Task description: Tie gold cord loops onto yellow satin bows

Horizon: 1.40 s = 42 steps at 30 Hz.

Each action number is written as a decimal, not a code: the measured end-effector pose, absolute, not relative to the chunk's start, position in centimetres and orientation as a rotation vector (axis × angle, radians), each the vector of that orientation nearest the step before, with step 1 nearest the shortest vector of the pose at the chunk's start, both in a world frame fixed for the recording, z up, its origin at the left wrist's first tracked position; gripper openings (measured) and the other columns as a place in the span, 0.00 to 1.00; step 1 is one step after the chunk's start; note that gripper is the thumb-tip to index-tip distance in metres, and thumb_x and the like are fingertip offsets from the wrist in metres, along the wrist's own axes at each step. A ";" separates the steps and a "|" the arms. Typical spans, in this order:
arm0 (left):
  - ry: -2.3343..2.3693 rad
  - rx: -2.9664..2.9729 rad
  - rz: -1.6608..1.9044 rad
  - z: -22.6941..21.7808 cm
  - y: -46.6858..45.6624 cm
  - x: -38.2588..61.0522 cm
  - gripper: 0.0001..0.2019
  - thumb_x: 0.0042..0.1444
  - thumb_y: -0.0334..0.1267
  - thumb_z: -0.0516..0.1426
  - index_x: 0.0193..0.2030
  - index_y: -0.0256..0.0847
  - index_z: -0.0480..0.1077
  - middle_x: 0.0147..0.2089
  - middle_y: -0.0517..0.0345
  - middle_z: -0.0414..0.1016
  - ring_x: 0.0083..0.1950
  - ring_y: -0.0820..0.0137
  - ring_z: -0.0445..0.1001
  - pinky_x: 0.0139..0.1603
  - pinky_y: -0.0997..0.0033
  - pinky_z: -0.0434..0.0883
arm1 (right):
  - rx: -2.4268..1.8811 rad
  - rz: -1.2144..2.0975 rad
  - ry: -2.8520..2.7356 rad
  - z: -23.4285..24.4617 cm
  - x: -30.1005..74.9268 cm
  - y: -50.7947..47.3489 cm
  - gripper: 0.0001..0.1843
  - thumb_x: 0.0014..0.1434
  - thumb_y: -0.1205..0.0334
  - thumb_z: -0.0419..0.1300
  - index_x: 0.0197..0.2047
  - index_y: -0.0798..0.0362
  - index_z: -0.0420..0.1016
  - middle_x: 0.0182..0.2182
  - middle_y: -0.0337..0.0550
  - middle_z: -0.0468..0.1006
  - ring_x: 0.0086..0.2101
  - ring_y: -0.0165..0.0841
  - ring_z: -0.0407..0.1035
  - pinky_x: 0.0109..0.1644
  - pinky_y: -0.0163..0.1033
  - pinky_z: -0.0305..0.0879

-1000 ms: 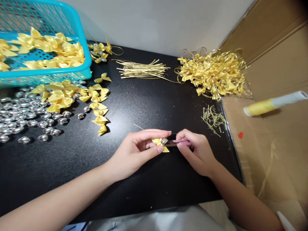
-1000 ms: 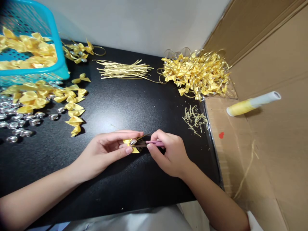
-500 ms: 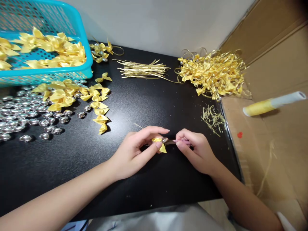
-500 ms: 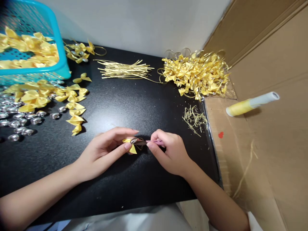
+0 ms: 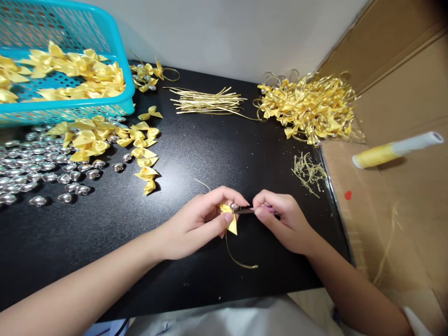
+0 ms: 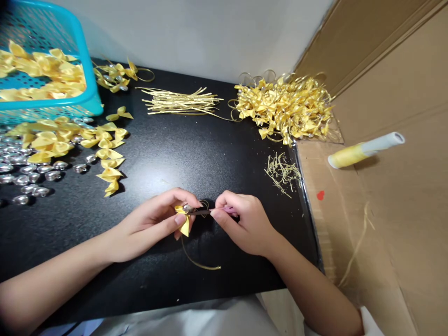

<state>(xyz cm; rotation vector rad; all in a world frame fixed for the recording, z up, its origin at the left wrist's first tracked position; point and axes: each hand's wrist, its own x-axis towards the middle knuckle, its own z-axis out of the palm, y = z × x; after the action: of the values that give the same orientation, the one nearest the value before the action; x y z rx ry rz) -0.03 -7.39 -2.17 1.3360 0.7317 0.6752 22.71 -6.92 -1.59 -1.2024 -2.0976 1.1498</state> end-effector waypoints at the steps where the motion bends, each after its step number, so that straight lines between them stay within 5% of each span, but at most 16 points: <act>1: 0.711 1.324 0.672 -2.2 -7.4 0.0 0.08 0.66 0.39 0.51 0.49 0.40 0.65 0.33 0.59 0.69 0.31 0.74 0.68 0.30 0.77 0.68 | -1.204 1.154 -2.098 -1.6 22.7 -6.9 0.14 0.65 0.56 0.53 0.30 0.53 0.65 0.21 0.32 0.61 0.22 0.24 0.56 0.28 0.32 0.53; 32: 0.774 1.288 0.662 -2.2 -7.9 0.4 0.09 0.67 0.41 0.49 0.51 0.43 0.61 0.32 0.63 0.61 0.30 0.74 0.59 0.31 0.74 0.60 | -1.221 0.996 -2.037 -1.7 23.0 -7.0 0.14 0.65 0.52 0.52 0.32 0.52 0.67 0.23 0.34 0.66 0.23 0.26 0.60 0.29 0.34 0.56; 35: 0.744 1.154 0.640 -2.3 -7.9 0.6 0.10 0.67 0.41 0.49 0.52 0.42 0.61 0.33 0.63 0.60 0.30 0.75 0.59 0.31 0.75 0.61 | -1.190 1.013 -1.859 -1.8 22.8 -7.1 0.14 0.60 0.49 0.59 0.34 0.52 0.69 0.20 0.31 0.64 0.20 0.24 0.57 0.24 0.32 0.53; 38: 0.716 1.079 0.600 -2.2 -7.9 0.9 0.12 0.67 0.40 0.50 0.55 0.42 0.61 0.34 0.63 0.61 0.30 0.75 0.59 0.31 0.75 0.62 | -1.170 0.932 -1.830 -2.1 21.9 -7.3 0.11 0.54 0.58 0.67 0.40 0.50 0.75 0.16 0.28 0.65 0.16 0.22 0.55 0.20 0.30 0.52; 42: 0.672 1.127 0.521 -2.1 -7.9 1.2 0.12 0.67 0.40 0.50 0.52 0.39 0.66 0.36 0.60 0.64 0.31 0.76 0.59 0.32 0.75 0.62 | -0.981 0.853 -1.918 -3.0 20.7 -7.5 0.10 0.57 0.69 0.63 0.41 0.49 0.81 0.23 0.35 0.79 0.19 0.24 0.66 0.23 0.30 0.62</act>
<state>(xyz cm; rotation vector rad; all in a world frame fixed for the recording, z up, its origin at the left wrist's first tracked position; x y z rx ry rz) 1.17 -7.86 -2.15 1.1268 0.6725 0.5214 20.67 -7.50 -2.98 -0.9814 -1.9184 0.8530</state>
